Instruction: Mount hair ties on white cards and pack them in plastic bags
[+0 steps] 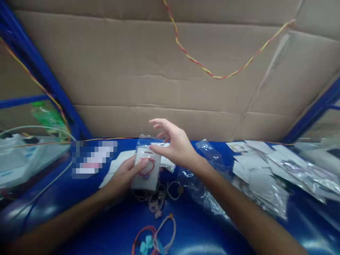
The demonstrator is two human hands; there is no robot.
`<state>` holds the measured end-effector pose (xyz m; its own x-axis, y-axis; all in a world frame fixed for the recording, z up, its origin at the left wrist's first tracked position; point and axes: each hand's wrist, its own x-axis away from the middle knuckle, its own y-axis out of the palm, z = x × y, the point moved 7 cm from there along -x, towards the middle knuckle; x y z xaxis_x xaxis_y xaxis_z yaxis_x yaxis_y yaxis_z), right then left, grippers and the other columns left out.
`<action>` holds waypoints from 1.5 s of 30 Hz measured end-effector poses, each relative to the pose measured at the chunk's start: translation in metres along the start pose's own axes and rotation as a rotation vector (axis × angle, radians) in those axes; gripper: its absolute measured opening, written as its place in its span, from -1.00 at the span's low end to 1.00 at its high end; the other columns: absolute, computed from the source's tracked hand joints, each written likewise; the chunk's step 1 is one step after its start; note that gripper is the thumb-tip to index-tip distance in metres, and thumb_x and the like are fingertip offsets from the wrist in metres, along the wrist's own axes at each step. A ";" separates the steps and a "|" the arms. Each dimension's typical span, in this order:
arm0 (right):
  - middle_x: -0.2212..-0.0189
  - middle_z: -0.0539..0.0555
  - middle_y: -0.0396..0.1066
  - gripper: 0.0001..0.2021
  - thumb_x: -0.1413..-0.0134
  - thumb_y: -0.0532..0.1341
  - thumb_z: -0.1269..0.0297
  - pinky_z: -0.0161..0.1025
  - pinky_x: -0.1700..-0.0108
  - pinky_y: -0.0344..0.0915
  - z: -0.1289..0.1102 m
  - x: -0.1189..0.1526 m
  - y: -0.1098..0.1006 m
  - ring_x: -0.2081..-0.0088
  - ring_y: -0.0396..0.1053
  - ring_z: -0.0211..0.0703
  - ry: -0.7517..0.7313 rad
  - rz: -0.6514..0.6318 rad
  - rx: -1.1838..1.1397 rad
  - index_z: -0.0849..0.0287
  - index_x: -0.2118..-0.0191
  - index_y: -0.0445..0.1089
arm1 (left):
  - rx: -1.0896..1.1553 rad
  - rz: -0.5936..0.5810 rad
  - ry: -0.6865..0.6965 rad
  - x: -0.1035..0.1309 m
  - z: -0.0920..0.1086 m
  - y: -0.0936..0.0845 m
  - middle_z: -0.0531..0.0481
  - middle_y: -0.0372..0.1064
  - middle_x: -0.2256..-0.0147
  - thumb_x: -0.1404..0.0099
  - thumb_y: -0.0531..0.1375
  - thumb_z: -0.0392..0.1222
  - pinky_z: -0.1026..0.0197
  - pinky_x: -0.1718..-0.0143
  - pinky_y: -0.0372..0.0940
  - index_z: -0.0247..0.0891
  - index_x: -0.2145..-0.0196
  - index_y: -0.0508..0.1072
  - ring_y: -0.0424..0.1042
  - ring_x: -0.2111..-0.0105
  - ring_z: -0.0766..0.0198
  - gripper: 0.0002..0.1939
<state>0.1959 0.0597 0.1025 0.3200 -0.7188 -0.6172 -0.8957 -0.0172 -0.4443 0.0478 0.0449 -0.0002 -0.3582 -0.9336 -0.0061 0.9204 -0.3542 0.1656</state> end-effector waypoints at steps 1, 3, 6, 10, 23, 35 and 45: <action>-0.03 0.15 0.43 -0.50 -0.03 0.39 0.36 -0.18 0.15 0.40 -0.005 0.001 -0.004 0.10 0.47 -0.07 -0.054 0.056 0.091 0.12 -0.12 0.39 | -0.028 0.014 0.013 0.000 0.001 0.000 -0.08 0.57 0.32 -0.27 0.32 0.09 0.20 0.37 0.40 -0.27 0.01 0.48 0.54 0.36 0.11 -0.54; 0.02 0.14 0.42 -0.71 -0.09 0.35 0.35 -0.16 0.09 0.36 -0.018 0.004 -0.006 0.06 0.42 -0.05 -0.172 0.112 0.251 0.12 0.03 0.49 | -0.080 0.031 0.054 0.000 0.004 0.000 -0.07 0.54 0.36 -0.27 0.32 0.10 0.22 0.40 0.37 -0.28 0.07 0.49 0.49 0.40 0.15 -0.57; 0.18 0.09 0.48 -0.89 -0.22 0.29 0.30 -0.14 0.05 0.29 -0.029 0.007 0.007 0.13 0.43 -0.08 -0.254 -0.022 0.381 0.12 0.17 0.54 | -0.192 0.023 0.131 0.001 0.008 0.001 -0.01 0.46 0.42 -0.31 0.28 0.11 0.26 0.42 0.31 -0.26 0.24 0.47 0.41 0.45 0.22 -0.66; 0.10 0.16 0.52 -0.78 -0.29 0.26 0.24 -0.09 0.00 0.23 -0.027 0.010 0.024 0.08 0.43 -0.03 -0.237 -0.178 0.504 0.19 0.04 0.55 | -0.309 0.018 0.221 0.003 0.013 0.001 0.04 0.40 0.43 -0.37 0.23 0.08 0.29 0.41 0.24 -0.26 0.27 0.46 0.32 0.45 0.27 -0.69; 0.17 0.09 0.61 -0.81 -0.33 0.23 0.29 -0.19 0.08 0.27 -0.026 0.009 0.030 0.13 0.51 -0.10 -0.186 -0.237 0.392 0.17 0.22 0.61 | -0.439 0.061 0.313 0.006 0.018 -0.002 -0.05 0.51 0.30 -0.47 0.07 0.11 0.20 0.23 0.28 -0.26 0.20 0.58 0.40 0.27 0.11 -0.57; 0.26 0.06 0.65 -0.78 -0.17 0.23 0.36 -0.27 0.27 0.43 -0.006 0.009 0.026 0.27 0.56 -0.08 0.207 -0.325 -0.095 0.23 0.16 0.64 | -0.421 0.113 0.262 0.002 0.016 -0.009 -0.05 0.53 0.46 -0.36 0.21 0.12 0.25 0.45 0.25 -0.29 0.39 0.61 0.42 0.45 0.16 -0.59; 0.28 0.07 0.64 -0.79 -0.22 0.23 0.33 -0.28 0.27 0.38 -0.004 0.008 0.024 0.29 0.54 -0.12 0.140 -0.379 0.042 0.23 0.21 0.64 | -0.262 0.221 0.271 0.000 0.024 -0.014 -0.04 0.58 0.37 -0.15 0.44 -0.07 0.25 0.37 0.41 -0.26 0.28 0.60 0.52 0.37 0.18 -0.75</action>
<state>0.1757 0.0505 0.0893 0.5776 -0.7544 -0.3117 -0.7079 -0.2729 -0.6514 0.0310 0.0509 0.0209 -0.1260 -0.9564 -0.2634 0.9915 -0.1130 -0.0638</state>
